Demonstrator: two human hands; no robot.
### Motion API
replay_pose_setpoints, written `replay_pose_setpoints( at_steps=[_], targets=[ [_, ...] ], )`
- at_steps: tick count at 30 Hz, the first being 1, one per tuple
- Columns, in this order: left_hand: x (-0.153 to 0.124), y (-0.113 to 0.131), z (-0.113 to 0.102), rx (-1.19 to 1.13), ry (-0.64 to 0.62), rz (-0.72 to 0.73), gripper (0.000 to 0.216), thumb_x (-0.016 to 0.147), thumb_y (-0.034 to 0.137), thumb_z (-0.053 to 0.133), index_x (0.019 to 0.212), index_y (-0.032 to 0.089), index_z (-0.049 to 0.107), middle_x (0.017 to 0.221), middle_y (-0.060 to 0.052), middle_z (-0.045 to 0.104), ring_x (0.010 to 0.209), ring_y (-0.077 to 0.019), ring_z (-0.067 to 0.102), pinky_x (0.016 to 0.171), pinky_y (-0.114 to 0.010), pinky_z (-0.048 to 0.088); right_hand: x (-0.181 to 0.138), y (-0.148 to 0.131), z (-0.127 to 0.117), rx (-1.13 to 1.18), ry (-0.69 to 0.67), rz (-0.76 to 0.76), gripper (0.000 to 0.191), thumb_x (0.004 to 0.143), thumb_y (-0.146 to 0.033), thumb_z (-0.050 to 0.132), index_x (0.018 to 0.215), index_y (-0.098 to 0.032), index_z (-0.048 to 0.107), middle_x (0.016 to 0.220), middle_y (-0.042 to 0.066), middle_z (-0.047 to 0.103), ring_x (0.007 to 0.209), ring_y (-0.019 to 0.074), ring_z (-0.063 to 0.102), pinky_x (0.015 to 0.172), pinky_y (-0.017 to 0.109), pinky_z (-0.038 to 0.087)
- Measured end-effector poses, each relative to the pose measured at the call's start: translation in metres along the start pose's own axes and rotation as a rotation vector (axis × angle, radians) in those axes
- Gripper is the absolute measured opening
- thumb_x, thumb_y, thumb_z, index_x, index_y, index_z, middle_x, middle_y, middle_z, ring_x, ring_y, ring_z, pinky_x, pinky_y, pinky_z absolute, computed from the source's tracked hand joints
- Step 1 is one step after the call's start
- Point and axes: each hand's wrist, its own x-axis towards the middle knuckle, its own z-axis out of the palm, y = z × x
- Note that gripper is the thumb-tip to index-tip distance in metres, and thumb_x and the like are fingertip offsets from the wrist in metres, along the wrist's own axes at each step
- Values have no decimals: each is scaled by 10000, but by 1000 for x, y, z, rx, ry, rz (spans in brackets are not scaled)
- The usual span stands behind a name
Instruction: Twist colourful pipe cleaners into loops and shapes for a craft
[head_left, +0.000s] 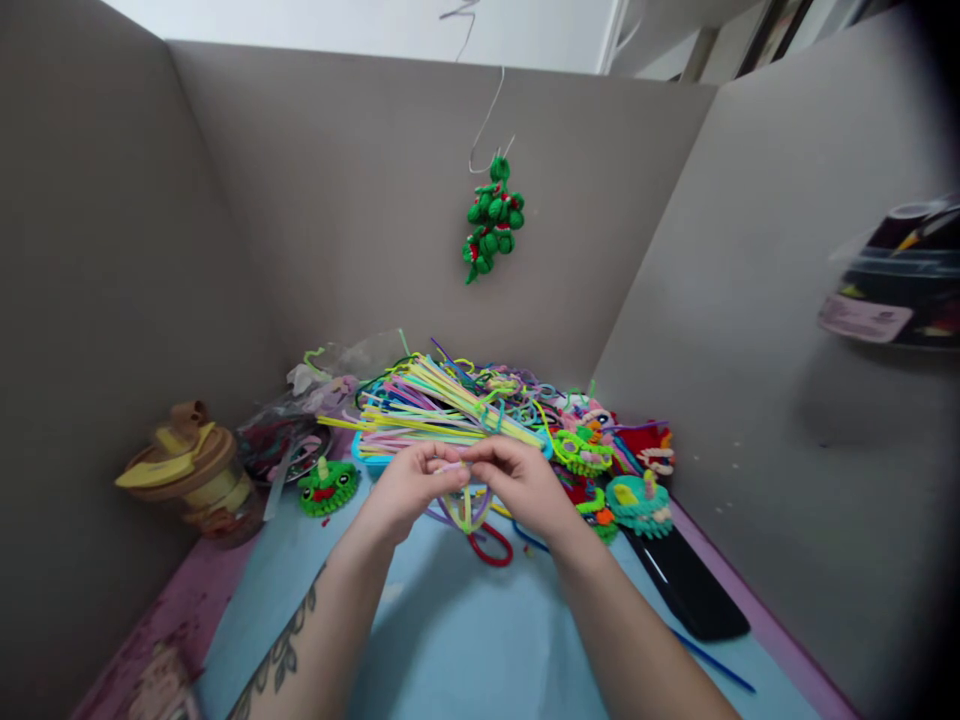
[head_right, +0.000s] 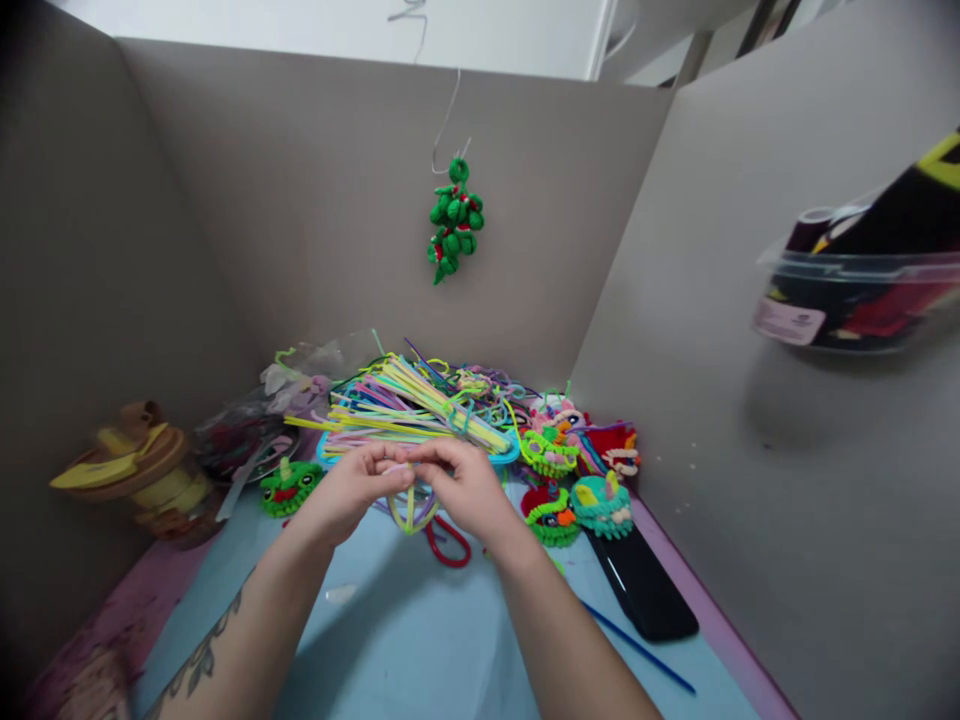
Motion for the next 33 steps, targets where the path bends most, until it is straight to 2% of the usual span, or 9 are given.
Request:
replay_pose_setpoints(
  at_steps=[3,10,19,25,30,33],
  targets=[
    [1,0,-1,41,14,17,292,577,310,775,697,126,582,593,28,574,522,-73,481,521,-197,338,0,0,0,-43,-8,-39,156,771,-159,584,869,-189,702,849,38,709,794,165,634,731,284,483],
    [0,2,-3,163,28,44,209,624,304,714,651,123,612,591,13,571,548,-89,462,537,-205,340,0,0,0,-152,0,-149,166,778,-150,604,888,-201,717,862,42,723,790,166,649,744,280,483],
    [-4,9,-1,502,138,220,112,663,226,629,572,163,643,566,0,607,554,-133,507,553,-231,374,-3,3,3,-325,-25,-278,187,831,-174,555,921,-237,706,817,43,698,755,176,619,716,301,463],
    [-5,4,3,782,295,433,71,688,207,631,643,202,685,660,-23,658,660,-180,568,633,-269,384,-3,1,5,-346,9,-211,180,819,-140,533,859,-227,686,828,39,683,788,178,605,729,303,446],
    [-8,0,4,840,317,580,69,726,226,637,718,228,705,737,-49,671,739,-206,579,703,-297,392,0,-2,9,-239,140,-108,107,755,-123,586,738,-194,664,770,29,634,787,174,589,747,290,438],
    [-9,1,5,824,317,619,79,746,235,627,736,236,706,749,-54,668,755,-211,577,721,-303,399,1,-2,10,-193,160,-81,95,743,-121,593,719,-189,655,762,26,626,782,170,579,754,285,429]
  ],
)
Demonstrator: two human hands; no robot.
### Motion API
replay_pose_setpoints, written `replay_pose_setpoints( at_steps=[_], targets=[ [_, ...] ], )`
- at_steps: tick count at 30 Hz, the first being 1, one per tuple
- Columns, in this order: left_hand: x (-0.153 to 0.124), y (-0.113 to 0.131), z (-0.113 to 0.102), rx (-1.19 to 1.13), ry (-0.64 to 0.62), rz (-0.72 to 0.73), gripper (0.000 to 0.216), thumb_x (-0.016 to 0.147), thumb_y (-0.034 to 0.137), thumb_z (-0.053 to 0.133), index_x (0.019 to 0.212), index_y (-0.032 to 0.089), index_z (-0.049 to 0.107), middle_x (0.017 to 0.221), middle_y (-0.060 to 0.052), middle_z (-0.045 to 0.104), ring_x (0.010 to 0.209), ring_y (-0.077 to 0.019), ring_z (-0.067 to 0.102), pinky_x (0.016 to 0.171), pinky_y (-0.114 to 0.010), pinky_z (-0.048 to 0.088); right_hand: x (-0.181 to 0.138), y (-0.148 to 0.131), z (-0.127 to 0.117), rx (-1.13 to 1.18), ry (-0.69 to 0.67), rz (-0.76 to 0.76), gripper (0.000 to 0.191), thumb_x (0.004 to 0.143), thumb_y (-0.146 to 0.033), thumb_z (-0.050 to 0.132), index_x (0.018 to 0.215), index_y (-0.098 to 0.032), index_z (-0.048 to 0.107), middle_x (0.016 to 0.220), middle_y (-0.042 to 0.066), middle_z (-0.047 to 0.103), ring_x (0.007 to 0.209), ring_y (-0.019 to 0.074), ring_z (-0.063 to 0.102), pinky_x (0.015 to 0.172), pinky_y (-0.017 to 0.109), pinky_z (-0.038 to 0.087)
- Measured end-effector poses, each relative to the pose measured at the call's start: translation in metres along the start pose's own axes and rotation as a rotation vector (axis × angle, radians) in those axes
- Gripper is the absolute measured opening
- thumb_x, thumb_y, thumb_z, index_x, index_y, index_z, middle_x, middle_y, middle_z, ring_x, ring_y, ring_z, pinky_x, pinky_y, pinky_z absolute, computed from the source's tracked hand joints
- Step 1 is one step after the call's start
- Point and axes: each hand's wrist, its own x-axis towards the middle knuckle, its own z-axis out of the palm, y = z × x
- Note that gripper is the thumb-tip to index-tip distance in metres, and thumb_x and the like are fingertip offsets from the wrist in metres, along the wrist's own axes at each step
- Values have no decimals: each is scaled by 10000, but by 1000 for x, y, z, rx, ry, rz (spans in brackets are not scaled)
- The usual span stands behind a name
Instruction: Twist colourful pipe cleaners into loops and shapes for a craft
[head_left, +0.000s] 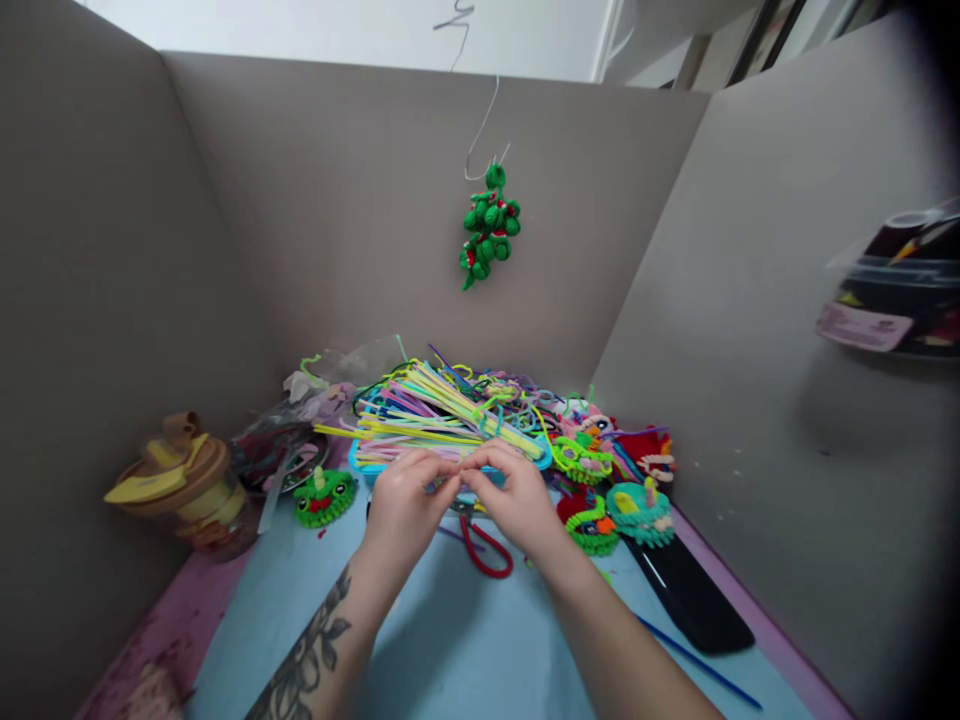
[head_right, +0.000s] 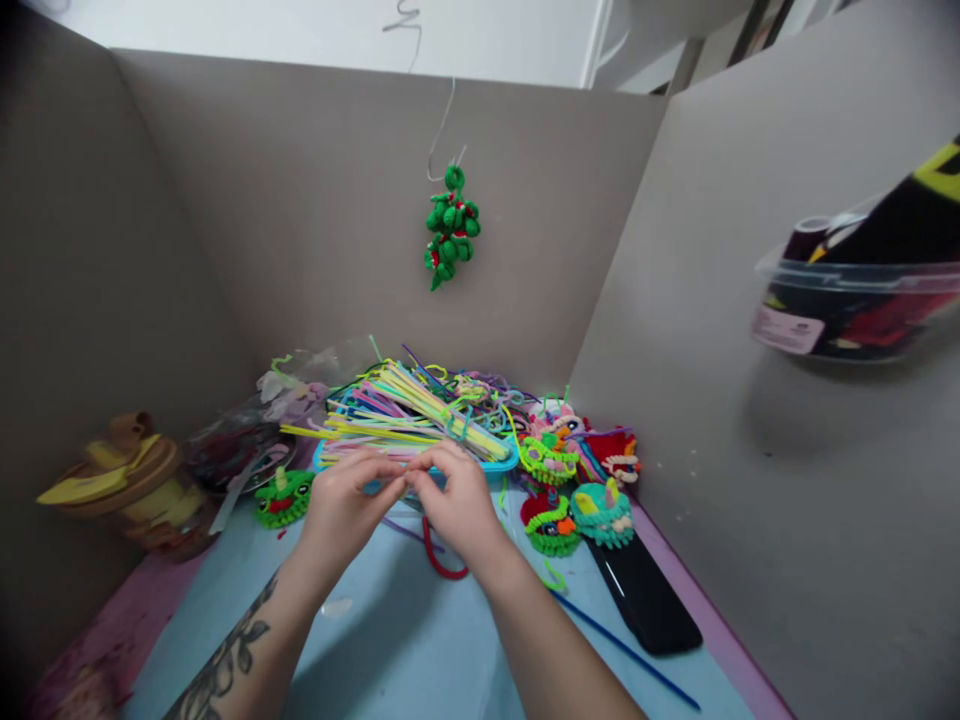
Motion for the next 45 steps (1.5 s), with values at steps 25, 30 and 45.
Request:
replay_pose_setpoints(
  at_steps=[25,30,45],
  targets=[
    [14,-35,-19,-737,-162,-614,384,736,445,637,984,153,673,1041,-114,669,977,-225,597,790,-293,461,12,45,10,1158,34,836,57,705,-170,573,734,-172,622,619,21,643,521,140,553,517,253,434],
    [10,-45,-5,-899,-293,-726,268,686,342,718,849,131,692,851,-78,678,765,-149,619,678,-238,484,12,57,13,1207,-19,928,93,767,-172,518,697,-177,579,525,2,590,457,139,539,484,260,432],
    [18,-53,8,-1368,194,-901,143,832,55,518,743,135,596,617,17,628,555,-51,622,568,-135,541,9,29,10,1144,-10,752,148,759,-287,649,839,-164,627,676,3,643,544,96,593,466,183,422]
  ],
)
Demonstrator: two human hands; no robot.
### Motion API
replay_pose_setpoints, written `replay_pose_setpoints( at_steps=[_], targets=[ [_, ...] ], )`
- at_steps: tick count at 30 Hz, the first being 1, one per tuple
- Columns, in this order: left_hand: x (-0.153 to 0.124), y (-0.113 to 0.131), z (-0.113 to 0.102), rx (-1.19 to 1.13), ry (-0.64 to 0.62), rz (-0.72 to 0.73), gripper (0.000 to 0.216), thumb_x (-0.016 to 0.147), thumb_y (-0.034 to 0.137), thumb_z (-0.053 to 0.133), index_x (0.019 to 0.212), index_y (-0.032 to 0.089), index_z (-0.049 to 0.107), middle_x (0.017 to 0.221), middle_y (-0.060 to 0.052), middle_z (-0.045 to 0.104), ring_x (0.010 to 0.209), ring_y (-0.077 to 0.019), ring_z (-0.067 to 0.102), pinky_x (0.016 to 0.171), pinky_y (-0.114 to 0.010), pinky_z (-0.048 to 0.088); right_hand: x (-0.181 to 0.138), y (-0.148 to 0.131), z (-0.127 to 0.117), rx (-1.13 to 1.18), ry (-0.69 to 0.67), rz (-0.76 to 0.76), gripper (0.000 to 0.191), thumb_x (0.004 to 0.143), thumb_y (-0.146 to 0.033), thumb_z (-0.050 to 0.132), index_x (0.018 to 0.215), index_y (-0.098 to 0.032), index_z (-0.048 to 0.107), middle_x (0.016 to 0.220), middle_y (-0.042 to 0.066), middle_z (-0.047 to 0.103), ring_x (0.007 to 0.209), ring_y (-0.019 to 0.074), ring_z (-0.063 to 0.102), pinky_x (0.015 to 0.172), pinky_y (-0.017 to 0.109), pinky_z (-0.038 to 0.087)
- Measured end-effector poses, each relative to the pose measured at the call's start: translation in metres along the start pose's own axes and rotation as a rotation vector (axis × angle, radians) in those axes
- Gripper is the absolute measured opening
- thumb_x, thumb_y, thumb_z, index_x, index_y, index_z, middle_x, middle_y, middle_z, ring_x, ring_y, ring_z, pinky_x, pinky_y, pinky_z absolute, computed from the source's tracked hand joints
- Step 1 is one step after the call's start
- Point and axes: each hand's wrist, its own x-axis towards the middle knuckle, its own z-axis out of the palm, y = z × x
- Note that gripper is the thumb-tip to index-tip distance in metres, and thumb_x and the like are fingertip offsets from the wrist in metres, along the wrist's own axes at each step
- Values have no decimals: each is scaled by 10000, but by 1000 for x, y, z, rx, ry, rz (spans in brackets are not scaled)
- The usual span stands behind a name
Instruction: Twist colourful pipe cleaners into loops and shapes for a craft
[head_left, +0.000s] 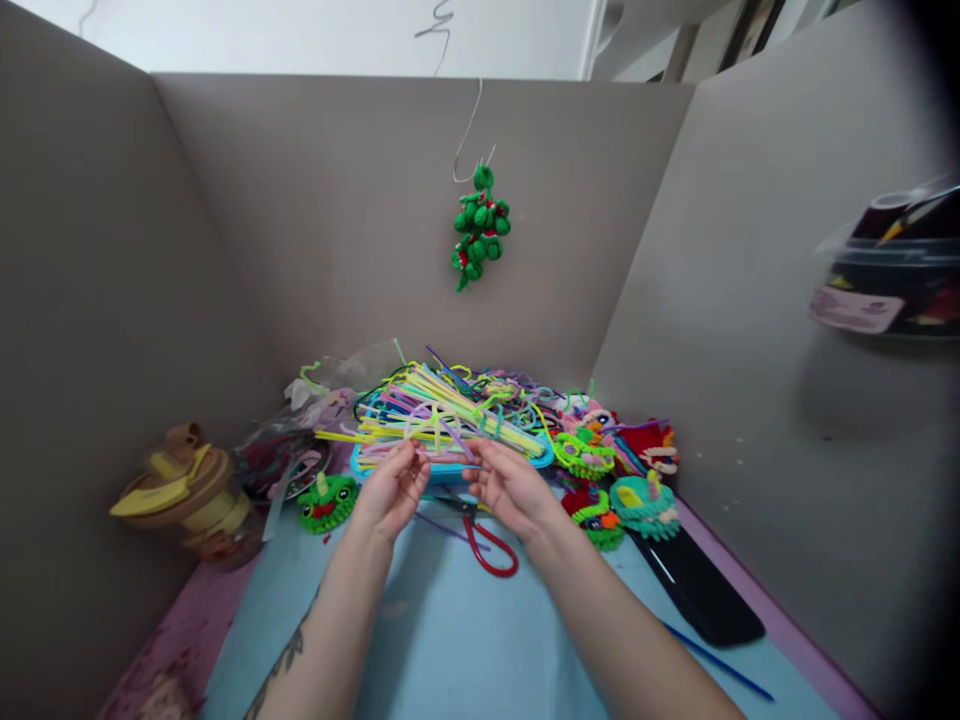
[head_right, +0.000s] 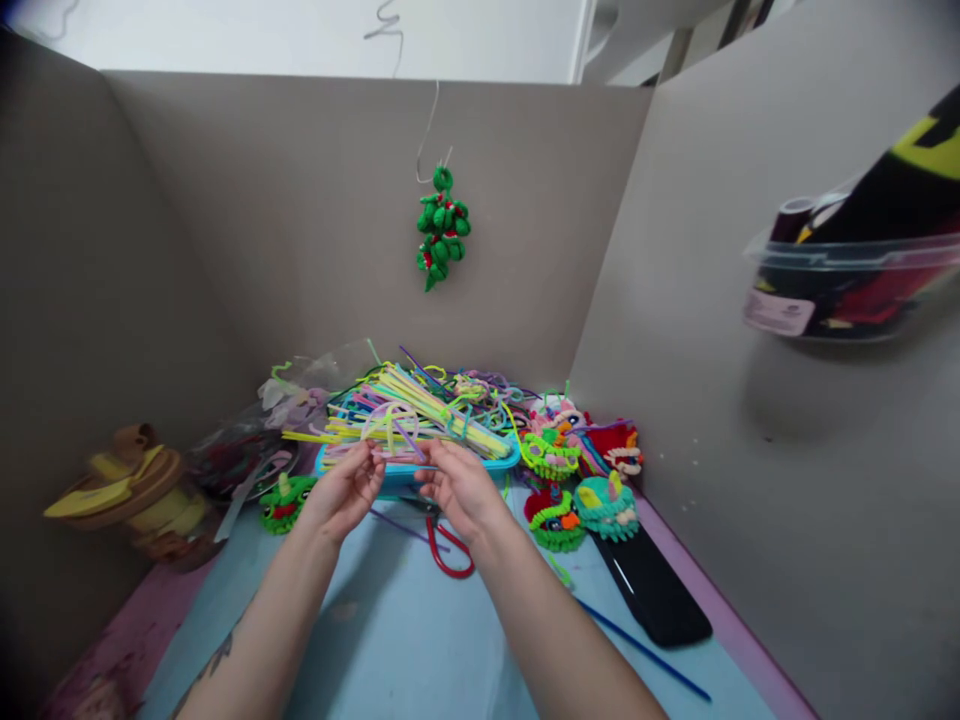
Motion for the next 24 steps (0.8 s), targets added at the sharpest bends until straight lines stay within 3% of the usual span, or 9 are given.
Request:
replay_pose_setpoints(
  at_steps=[9,13,24],
  targets=[
    [-2,-2,3,-66,23,4,237,864,21,430,727,106,603,618,-2,636,545,-64,629,541,-158,551,-1,1,0,-141,-21,-77,338,522,-249,830,764,-128,627,581,-16,626,469,56,538,444,149,431],
    [-2,-3,4,-69,12,3,239,865,16,420,741,98,608,626,-11,640,553,-69,634,544,-164,553,1,2,1,-100,-9,-105,309,525,-292,831,651,-134,597,531,-28,588,443,49,502,415,148,409],
    [-5,-2,7,-59,-4,18,240,864,17,427,729,99,608,611,-15,641,550,-76,636,545,-173,556,-2,-3,1,-55,-9,-121,278,544,-241,826,731,-132,651,571,-15,622,460,48,528,445,139,458]
  ],
)
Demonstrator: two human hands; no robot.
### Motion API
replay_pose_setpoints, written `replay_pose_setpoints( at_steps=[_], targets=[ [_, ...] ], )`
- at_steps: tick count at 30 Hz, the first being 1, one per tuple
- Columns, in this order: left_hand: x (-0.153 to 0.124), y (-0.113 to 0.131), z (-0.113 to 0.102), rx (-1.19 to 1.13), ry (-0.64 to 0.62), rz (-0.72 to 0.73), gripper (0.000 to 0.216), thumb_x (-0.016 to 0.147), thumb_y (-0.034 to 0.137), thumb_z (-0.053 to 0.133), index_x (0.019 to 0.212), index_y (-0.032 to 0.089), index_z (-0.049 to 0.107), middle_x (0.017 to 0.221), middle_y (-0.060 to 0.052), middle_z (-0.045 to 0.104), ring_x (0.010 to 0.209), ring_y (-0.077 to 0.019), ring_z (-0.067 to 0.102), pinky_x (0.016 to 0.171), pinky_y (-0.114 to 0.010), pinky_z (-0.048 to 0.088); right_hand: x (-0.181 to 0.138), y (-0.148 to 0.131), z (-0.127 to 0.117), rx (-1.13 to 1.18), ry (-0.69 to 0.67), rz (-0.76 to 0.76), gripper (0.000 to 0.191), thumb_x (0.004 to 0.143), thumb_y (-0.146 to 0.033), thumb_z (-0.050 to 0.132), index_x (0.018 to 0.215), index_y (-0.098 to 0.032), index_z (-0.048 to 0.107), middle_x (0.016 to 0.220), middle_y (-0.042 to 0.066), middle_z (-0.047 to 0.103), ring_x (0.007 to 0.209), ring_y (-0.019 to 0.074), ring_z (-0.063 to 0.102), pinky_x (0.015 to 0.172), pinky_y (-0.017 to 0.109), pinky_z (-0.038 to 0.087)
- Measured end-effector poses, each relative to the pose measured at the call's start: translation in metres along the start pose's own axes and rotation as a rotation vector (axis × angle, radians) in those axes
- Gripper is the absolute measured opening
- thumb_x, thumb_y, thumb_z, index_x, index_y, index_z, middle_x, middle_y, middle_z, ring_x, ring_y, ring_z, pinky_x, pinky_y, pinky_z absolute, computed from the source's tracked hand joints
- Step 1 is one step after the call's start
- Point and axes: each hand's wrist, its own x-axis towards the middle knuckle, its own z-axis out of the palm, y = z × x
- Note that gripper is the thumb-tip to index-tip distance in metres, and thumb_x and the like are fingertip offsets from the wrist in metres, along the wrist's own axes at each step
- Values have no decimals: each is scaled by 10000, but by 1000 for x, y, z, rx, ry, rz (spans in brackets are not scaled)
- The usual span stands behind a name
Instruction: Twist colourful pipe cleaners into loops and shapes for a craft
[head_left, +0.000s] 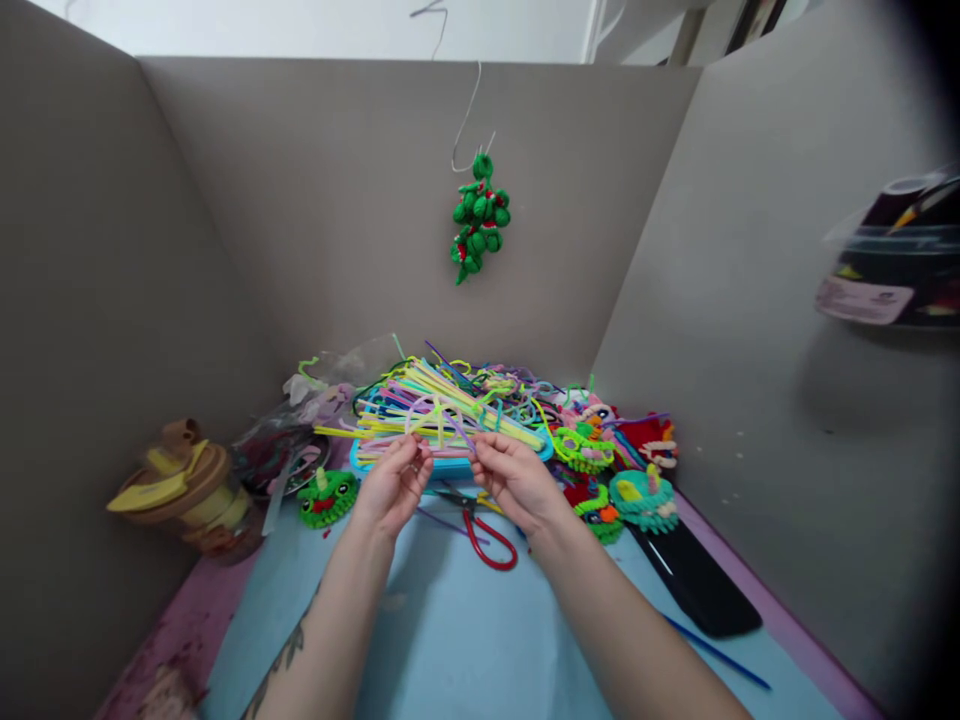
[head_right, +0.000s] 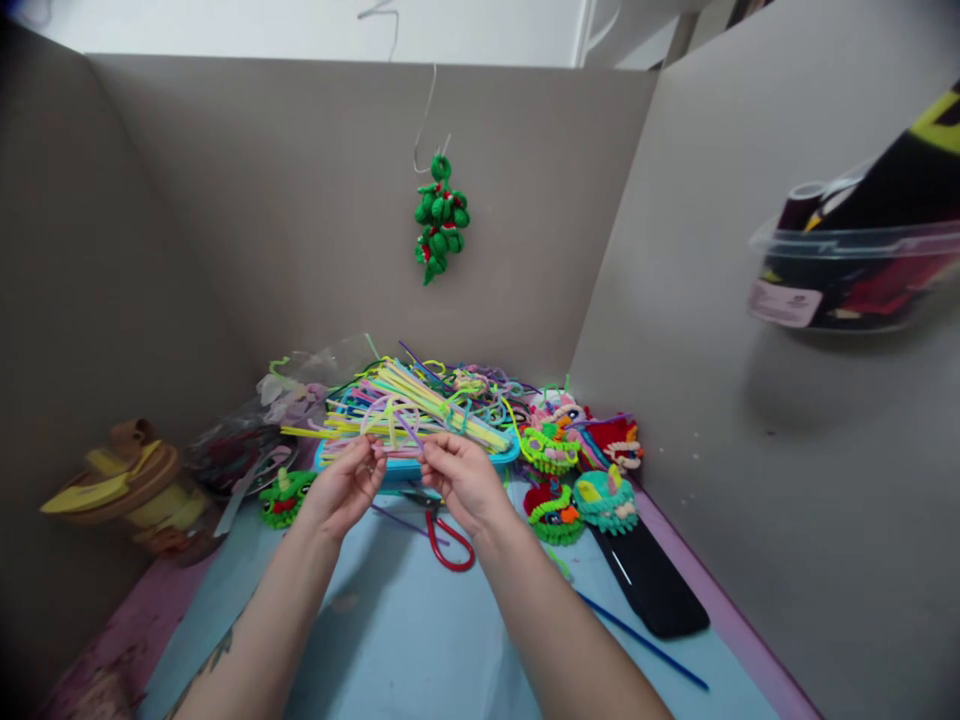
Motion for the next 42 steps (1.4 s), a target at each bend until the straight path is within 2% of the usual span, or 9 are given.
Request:
replay_pose_setpoints(
  at_steps=[8,12,16,26,30,32,34,38,42],
  targets=[
    [-2,0,-1,31,-43,2,217,859,26,442,746,105,610,621,-13,634,553,-73,632,551,-168,553,-1,3,2,-45,-21,22,340,516,-266,835,779,-124,673,580,-27,600,462,37,503,451,140,436],
    [-2,1,-2,46,-85,-4,194,855,36,456,762,105,613,646,-15,637,549,-73,628,546,-167,551,-1,4,0,-100,-87,49,316,537,-324,825,682,-134,618,521,-45,541,432,30,455,419,136,368],
    [-4,1,1,40,-93,-15,199,860,42,449,764,104,612,670,-18,644,556,-72,633,552,-169,554,0,3,0,-133,-69,18,348,578,-396,795,616,-148,554,491,-54,497,412,31,411,392,144,319],
    [-7,1,1,-3,-126,-61,208,860,46,442,753,121,603,676,-6,637,553,-57,619,571,-157,544,-1,-1,0,-105,-76,-3,323,575,-359,805,688,-154,583,588,-26,582,472,45,483,449,151,394],
    [-7,-1,2,133,-108,-28,77,808,116,570,860,140,622,772,-16,652,603,-80,628,567,-182,533,-4,-6,0,-305,-73,-160,280,666,-409,724,696,-173,576,562,-35,559,455,68,477,455,188,398],
    [-9,-4,5,268,-31,61,156,759,180,650,912,169,623,824,-12,652,612,-82,617,526,-170,499,-7,-9,-1,-520,-8,-305,219,725,-383,668,704,-182,584,564,-30,553,476,94,496,478,216,409],
    [-12,-7,9,413,25,179,152,713,237,702,826,164,633,708,18,615,537,-55,553,464,-131,421,-9,-10,-1,-740,83,-471,138,769,-320,616,719,-192,599,617,-14,568,538,122,525,522,239,422],
    [-25,-14,20,625,-142,177,208,647,290,750,678,110,650,479,51,479,431,-40,392,409,-145,306,-15,-6,3,-999,138,-710,86,800,-226,565,745,-211,630,732,17,618,694,167,566,642,271,433],
    [-34,-17,29,509,-146,125,260,621,320,764,602,115,605,498,37,498,447,-47,403,421,-157,324,-22,-2,12,-1086,28,-759,111,820,-185,542,779,-212,641,779,27,657,755,174,591,702,277,434]
  ],
)
